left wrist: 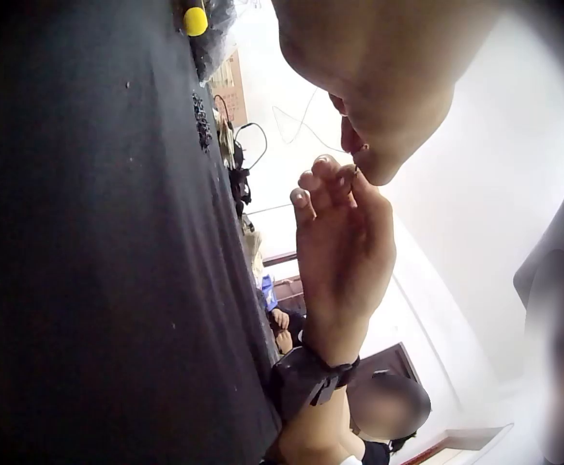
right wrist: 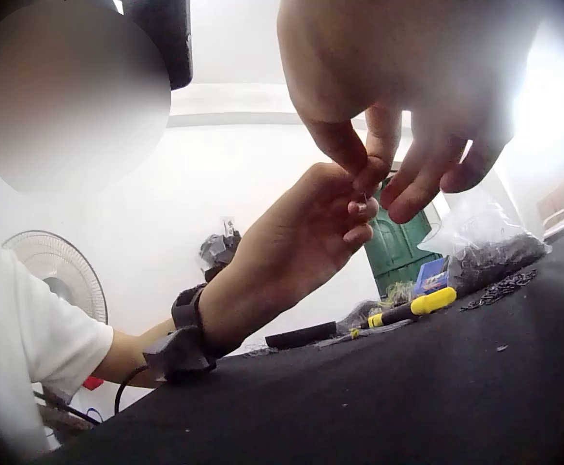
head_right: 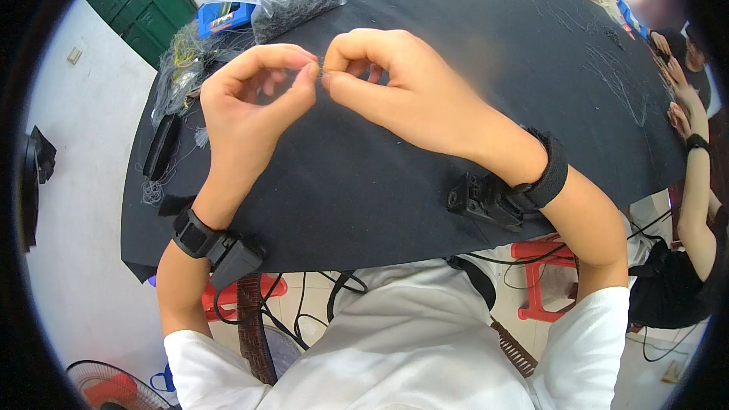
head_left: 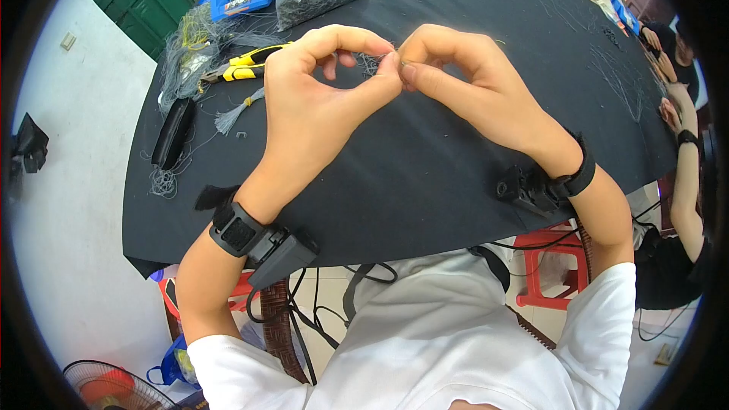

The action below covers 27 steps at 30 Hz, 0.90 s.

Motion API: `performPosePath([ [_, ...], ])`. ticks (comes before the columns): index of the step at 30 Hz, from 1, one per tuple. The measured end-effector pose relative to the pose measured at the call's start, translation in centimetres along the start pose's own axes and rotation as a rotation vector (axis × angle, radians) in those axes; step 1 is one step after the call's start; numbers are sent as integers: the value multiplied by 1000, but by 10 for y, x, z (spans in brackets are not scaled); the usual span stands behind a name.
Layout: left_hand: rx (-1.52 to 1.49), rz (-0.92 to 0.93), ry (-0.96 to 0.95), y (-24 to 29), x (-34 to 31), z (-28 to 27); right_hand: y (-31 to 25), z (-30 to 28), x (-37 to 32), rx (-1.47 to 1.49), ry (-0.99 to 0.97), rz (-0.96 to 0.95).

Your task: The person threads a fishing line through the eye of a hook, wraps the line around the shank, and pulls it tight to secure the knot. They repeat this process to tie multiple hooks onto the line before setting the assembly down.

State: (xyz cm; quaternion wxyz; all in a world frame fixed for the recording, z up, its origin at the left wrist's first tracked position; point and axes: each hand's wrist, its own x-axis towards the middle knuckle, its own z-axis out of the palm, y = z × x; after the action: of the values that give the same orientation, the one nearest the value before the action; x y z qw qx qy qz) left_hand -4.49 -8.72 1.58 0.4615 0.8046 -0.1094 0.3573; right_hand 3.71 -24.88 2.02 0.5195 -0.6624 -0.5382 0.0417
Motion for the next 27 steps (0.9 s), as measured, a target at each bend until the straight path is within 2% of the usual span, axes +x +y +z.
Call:
performPosePath([
  [2,59,-8,-56,1,-1,-4,0,0,0,3,-10,21],
  [5,17,-85,-6,-6,3,-8,-1,0,-1,8,-22,44],
  [9,96,-23,72,-23,11,-19,-3,1,-2,17,-29,24],
  [13,-21,-127,174,-32,16,-23,-2,3,-2,32,-43,17],
  [18,137,-143,213,-51,24,-41,-5,3,-2,20,-55,18],
  [21,70,-207,254,-63,27,-48,-7,2,-2,10,-70,16],
  [24,-145,-266,347,-73,32,-52,-7,3,-3,8,-85,5],
  [27,-161,-291,375,-78,34,-59,-10,2,-4,-6,-128,16],
])
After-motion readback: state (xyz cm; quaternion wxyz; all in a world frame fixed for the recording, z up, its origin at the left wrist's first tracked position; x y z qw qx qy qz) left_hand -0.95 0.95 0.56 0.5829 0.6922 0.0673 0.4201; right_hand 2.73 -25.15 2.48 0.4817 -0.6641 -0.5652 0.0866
